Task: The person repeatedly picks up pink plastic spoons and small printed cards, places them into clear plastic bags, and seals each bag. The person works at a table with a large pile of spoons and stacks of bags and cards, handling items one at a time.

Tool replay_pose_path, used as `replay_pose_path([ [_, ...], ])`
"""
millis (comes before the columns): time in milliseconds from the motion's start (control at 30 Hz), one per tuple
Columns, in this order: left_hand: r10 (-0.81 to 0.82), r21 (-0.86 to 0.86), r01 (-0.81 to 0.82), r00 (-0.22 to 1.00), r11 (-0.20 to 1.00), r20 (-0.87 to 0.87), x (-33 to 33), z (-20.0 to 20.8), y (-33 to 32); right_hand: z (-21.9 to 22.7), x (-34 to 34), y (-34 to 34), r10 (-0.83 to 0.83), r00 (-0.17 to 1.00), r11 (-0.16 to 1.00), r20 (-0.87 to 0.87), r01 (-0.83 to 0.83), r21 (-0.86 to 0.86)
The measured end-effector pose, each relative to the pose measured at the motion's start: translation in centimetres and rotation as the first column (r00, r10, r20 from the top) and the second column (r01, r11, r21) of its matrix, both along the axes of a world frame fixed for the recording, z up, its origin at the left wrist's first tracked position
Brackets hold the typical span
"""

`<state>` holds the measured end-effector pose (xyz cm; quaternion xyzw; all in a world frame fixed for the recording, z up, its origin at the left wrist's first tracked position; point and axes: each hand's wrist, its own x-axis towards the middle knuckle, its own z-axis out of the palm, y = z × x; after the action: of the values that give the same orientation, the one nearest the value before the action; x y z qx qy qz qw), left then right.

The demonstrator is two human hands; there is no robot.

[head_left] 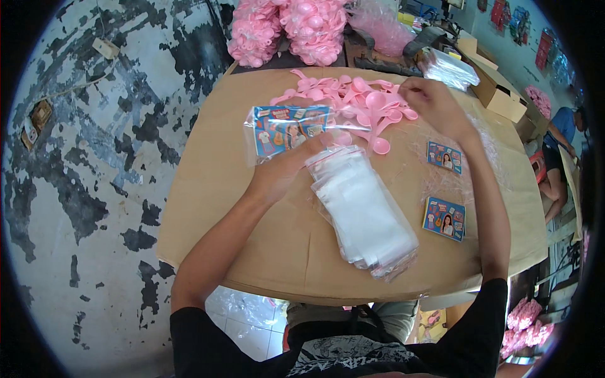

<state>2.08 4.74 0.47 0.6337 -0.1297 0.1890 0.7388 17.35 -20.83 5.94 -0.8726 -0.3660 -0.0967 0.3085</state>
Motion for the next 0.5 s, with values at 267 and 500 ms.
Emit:
replay_pose_path([
  [267, -0.063, -0.266, 0.064, 0.998, 0.962, 0.014, 0.9, -0.4, -0.2, 0.1, -3.0, 0.6, 0.331, 0.94, 0.922, -0.088, -0.302, 0.242],
  [500, -0.102, -0.331, 0.107, 0.994, 0.937, 0.031, 0.5, -0.6, -0.9, -0.4, -6.1, 2.9, 0.311, 0.927, 0.915, -0.209, -0.232, 0.331],
])
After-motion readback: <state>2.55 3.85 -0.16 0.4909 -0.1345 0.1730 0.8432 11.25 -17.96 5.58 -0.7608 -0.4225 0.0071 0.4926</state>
